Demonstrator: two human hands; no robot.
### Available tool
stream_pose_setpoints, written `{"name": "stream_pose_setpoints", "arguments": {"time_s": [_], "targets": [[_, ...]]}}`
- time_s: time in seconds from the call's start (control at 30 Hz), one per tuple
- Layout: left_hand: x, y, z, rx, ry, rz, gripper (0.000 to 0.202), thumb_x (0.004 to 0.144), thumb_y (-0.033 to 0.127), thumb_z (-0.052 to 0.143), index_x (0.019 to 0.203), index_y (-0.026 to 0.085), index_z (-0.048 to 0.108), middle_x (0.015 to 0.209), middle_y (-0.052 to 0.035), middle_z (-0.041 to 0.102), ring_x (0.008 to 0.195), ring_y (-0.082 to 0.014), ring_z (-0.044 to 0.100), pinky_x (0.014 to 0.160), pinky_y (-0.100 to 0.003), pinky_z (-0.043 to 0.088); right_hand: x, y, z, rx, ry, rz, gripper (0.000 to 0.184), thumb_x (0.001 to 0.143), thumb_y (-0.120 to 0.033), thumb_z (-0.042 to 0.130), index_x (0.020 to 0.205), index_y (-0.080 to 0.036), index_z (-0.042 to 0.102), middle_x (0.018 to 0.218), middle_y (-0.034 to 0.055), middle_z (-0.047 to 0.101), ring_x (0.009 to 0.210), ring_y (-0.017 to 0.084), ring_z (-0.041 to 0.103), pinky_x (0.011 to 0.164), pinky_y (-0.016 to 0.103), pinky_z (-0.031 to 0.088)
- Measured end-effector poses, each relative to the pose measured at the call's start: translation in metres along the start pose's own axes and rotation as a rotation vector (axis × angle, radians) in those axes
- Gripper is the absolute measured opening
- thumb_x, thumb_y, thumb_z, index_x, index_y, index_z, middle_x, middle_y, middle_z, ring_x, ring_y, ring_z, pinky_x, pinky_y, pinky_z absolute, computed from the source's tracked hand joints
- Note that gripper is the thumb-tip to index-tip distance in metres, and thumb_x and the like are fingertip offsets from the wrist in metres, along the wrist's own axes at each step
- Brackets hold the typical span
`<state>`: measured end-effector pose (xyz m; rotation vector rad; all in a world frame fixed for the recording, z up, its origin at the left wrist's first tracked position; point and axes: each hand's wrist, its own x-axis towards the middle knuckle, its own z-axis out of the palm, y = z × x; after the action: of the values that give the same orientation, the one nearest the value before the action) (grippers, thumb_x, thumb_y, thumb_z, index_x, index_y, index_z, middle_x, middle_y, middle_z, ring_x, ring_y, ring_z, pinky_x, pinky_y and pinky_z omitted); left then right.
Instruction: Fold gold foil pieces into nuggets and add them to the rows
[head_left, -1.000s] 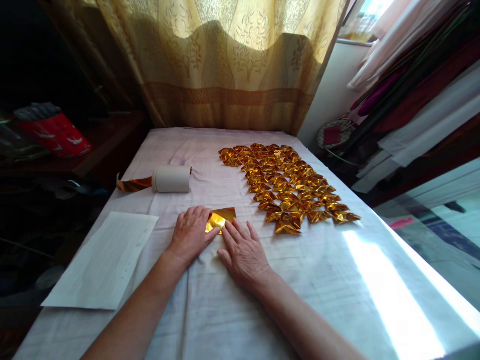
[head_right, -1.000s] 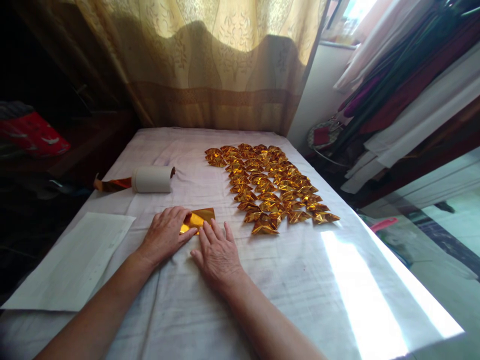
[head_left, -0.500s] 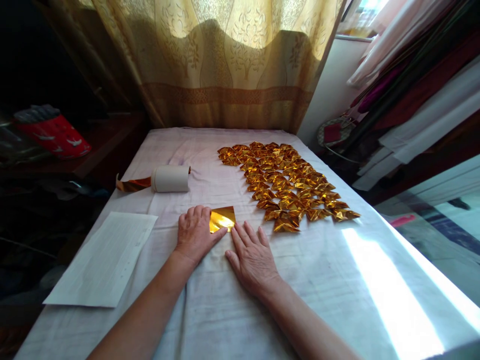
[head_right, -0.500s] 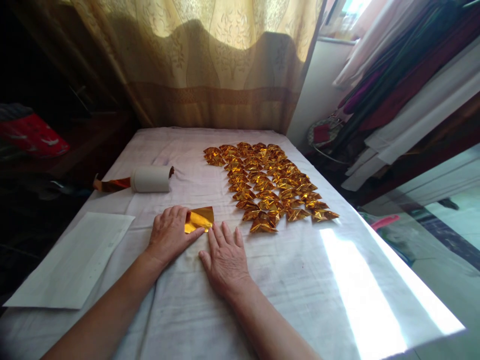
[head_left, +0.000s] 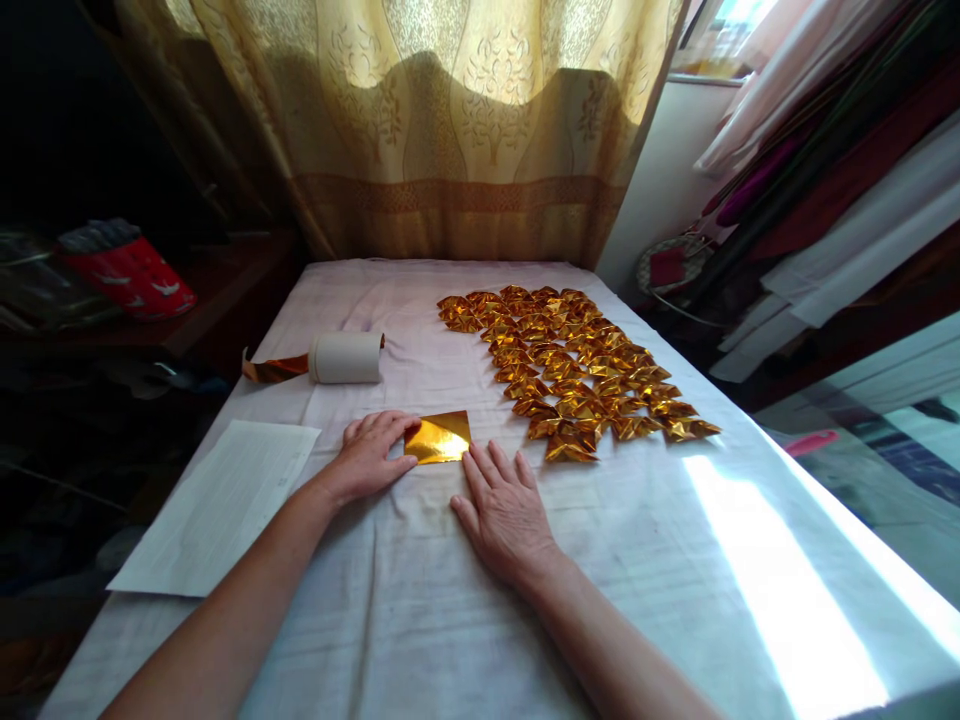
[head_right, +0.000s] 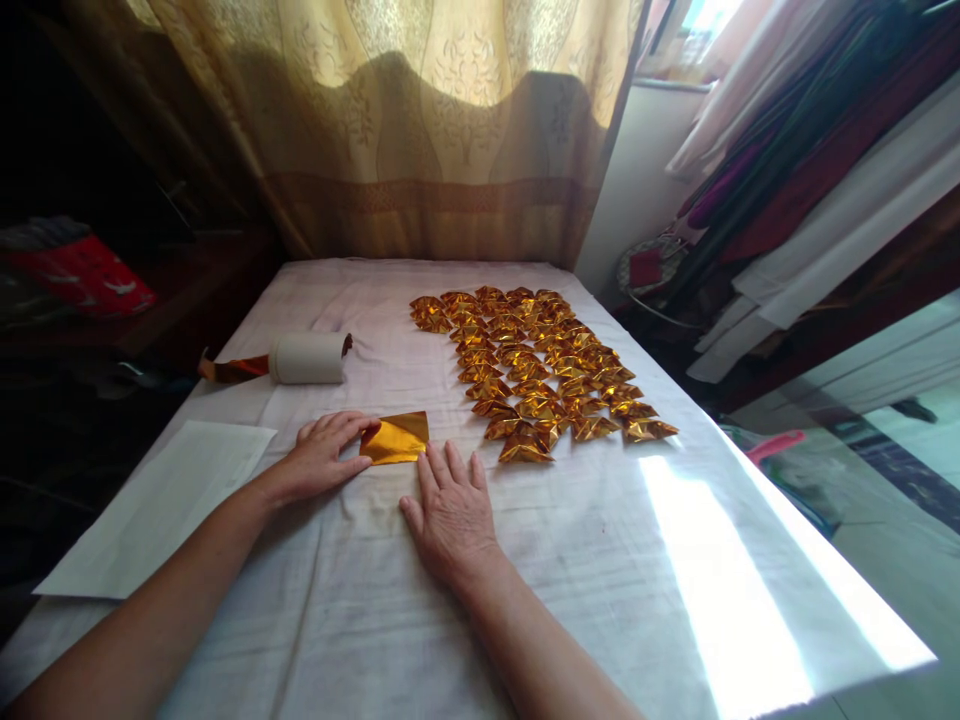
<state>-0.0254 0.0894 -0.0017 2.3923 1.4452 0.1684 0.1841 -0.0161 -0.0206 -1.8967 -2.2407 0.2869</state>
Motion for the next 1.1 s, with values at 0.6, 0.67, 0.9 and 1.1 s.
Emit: {"name": "stream_pose_setpoints", "arguments": {"time_s": [0.6, 0.67, 0.9, 1.1], "targets": [[-0.001, -0.006, -0.002, -0.098, -0.020, -0.006, 0.063, 0.078, 0.033, 0.055, 0.140, 0.026, 0.041, 0.138, -0.0069, 0.056, 0.132, -0.0244, 0.046, 0.113, -0.046, 0.028, 0.020, -0.024, 0.002, 0.046, -0.011, -0.255, 0.061, 0.100, -0.049, 0.038, 0.152, -0.017, 0.033, 0.160, 0.0068, 0.026, 0.150, 0.023, 0.019, 0.122, 0.052, 0.008], [-0.002, -0.007, -0.001, -0.116, -0.006, 0.006, 0.063, 0.079, 0.034, 0.054, 0.139, 0.025, 0.041, 0.137, -0.0071, 0.057, 0.131, -0.0245, 0.046, 0.112, -0.045, 0.029, 0.025, -0.029, 0.002, 0.076, -0.050, -0.286, 0.062, 0.101, -0.052, 0.036, 0.152, -0.018, 0.033, 0.159, 0.0068, 0.028, 0.149, 0.022, 0.022, 0.122, 0.051, 0.009], [-0.001, -0.009, 0.000, -0.124, -0.010, -0.002, 0.063, 0.078, 0.028, 0.054, 0.139, 0.026, 0.043, 0.135, -0.0061, 0.059, 0.130, -0.0245, 0.047, 0.113, -0.046, 0.028, 0.012, -0.002, -0.004, 0.034, -0.097, -0.138, 0.062, 0.100, -0.052, 0.037, 0.151, -0.016, 0.035, 0.159, 0.0096, 0.026, 0.149, 0.026, 0.022, 0.121, 0.055, 0.011], [-0.009, -0.005, 0.003, 0.000, 0.032, 0.107, 0.042, 0.084, 0.024, 0.051, 0.124, 0.029, 0.061, 0.140, -0.0044, 0.057, 0.130, -0.0246, 0.049, 0.113, -0.048, 0.032, 0.004, 0.012, -0.006, -0.025, -0.109, -0.074, 0.064, 0.099, -0.053, 0.039, 0.151, -0.016, 0.034, 0.158, 0.0099, 0.028, 0.148, 0.028, 0.022, 0.121, 0.056, 0.013]]}}
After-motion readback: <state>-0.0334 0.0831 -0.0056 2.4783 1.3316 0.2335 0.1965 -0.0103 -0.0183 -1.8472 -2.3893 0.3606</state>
